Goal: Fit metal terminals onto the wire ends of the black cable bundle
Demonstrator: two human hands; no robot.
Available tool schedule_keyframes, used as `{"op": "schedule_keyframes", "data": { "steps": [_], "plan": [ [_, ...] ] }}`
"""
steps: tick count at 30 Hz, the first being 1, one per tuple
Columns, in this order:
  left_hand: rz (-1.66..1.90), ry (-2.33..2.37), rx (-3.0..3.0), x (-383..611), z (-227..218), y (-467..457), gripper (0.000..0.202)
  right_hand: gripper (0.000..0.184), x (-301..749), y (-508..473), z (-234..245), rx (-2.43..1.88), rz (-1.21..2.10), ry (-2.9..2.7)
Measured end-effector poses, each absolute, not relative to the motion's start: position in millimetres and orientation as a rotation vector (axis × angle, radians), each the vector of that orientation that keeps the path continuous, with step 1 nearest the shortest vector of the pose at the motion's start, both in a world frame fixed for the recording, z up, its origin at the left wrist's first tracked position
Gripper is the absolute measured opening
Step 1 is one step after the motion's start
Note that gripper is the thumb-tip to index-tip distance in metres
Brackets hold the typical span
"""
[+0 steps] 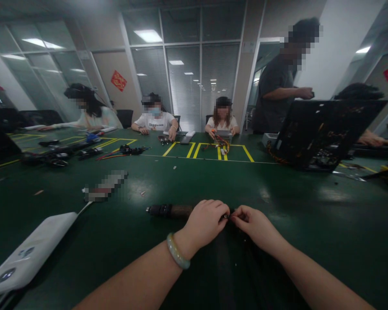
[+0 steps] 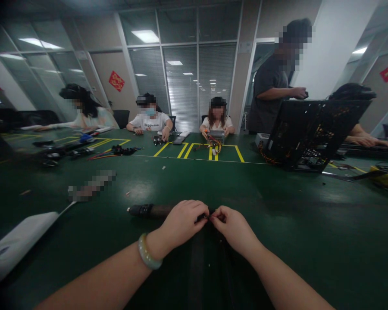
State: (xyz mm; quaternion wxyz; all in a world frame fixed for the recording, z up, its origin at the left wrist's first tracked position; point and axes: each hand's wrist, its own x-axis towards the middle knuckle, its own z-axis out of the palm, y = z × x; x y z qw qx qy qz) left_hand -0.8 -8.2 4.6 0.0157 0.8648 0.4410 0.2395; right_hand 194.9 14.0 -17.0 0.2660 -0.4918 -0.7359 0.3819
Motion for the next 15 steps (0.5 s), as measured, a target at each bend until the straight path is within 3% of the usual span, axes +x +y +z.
{"op": "schedule_keyframes", "data": {
  "steps": [15],
  "plan": [
    [0.756, 1.399, 2.654, -1.7, 1.9, -6.3, 0.005, 0.022, 199.0, 16.9, -22.1, -1.398, 1.083, -1.987]
  ]
}}
